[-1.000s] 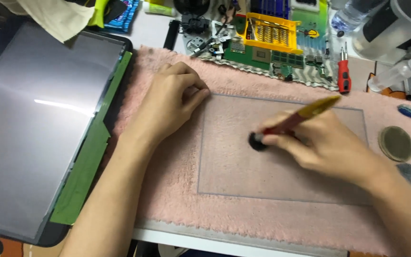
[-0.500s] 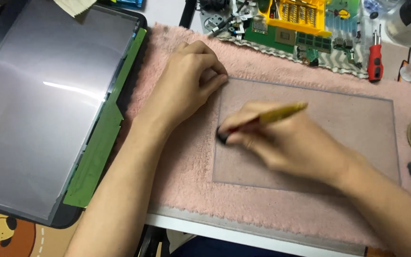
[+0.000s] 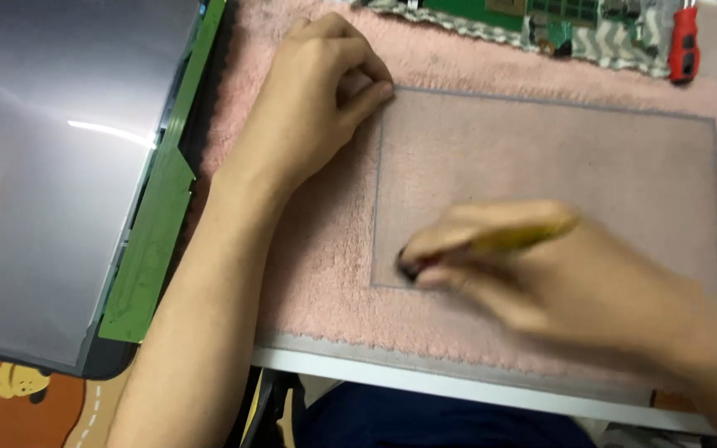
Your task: The person uses a brush to scrub a rectangular surface on a pink towel, then switches to a small round sponge to wipe the same area. The person continues to scrub and wipe the surface with the sponge.
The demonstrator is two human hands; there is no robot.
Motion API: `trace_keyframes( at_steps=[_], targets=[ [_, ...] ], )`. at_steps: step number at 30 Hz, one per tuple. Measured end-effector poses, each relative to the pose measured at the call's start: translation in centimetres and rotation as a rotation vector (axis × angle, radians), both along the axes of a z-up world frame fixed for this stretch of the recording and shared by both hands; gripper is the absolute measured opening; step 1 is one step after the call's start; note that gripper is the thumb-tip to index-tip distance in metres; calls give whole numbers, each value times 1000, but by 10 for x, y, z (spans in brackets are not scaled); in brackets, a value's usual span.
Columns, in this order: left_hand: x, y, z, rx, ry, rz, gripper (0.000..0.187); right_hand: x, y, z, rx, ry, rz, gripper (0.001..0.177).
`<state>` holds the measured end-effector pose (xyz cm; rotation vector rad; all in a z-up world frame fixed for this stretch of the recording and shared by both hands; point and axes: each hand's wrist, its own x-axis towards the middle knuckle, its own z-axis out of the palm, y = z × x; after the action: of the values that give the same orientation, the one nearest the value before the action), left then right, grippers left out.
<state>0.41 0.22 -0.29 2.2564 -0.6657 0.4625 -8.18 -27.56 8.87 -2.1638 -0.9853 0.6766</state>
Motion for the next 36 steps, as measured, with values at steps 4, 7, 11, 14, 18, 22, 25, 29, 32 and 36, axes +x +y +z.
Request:
trace_keyframes(
  at_steps=[4, 7, 11, 14, 18, 22, 25, 29, 32, 36],
  targets=[
    [-6, -1, 7, -18, 14, -32, 7, 0, 17, -8, 210, -333, 22, 19],
    [-8, -1, 9, -45, 60, -83, 8, -12, 25, -18, 385, -294, 89, 23],
    [-14, -3, 18, 36, 78, -2, 8, 2, -1, -5, 168, -200, 131, 13],
    [-15, -3, 23, 66, 97, 10, 7, 4, 9, -9, 215, -287, 103, 13],
    [-17, -7, 29, 65, 163, 36, 5, -9, 1, -21, 210, -224, 222, 22],
    [-18, -9, 32, 55, 192, 47, 4, 8, -25, -9, 198, -217, 204, 28],
    [-18, -12, 37, 85, 211, 64, 6, 7, -14, -11, 237, -369, 103, 37],
    [-18, -14, 39, 74, 266, 107, 6, -6, -15, -13, 202, -210, 147, 30],
    [-18, -13, 35, 46, 260, 116, 6, 1, -37, -13, 112, -114, 90, 23],
    [-17, -12, 35, 33, 274, 120, 6, 15, -29, -20, 273, -390, 37, 21]
  ],
)
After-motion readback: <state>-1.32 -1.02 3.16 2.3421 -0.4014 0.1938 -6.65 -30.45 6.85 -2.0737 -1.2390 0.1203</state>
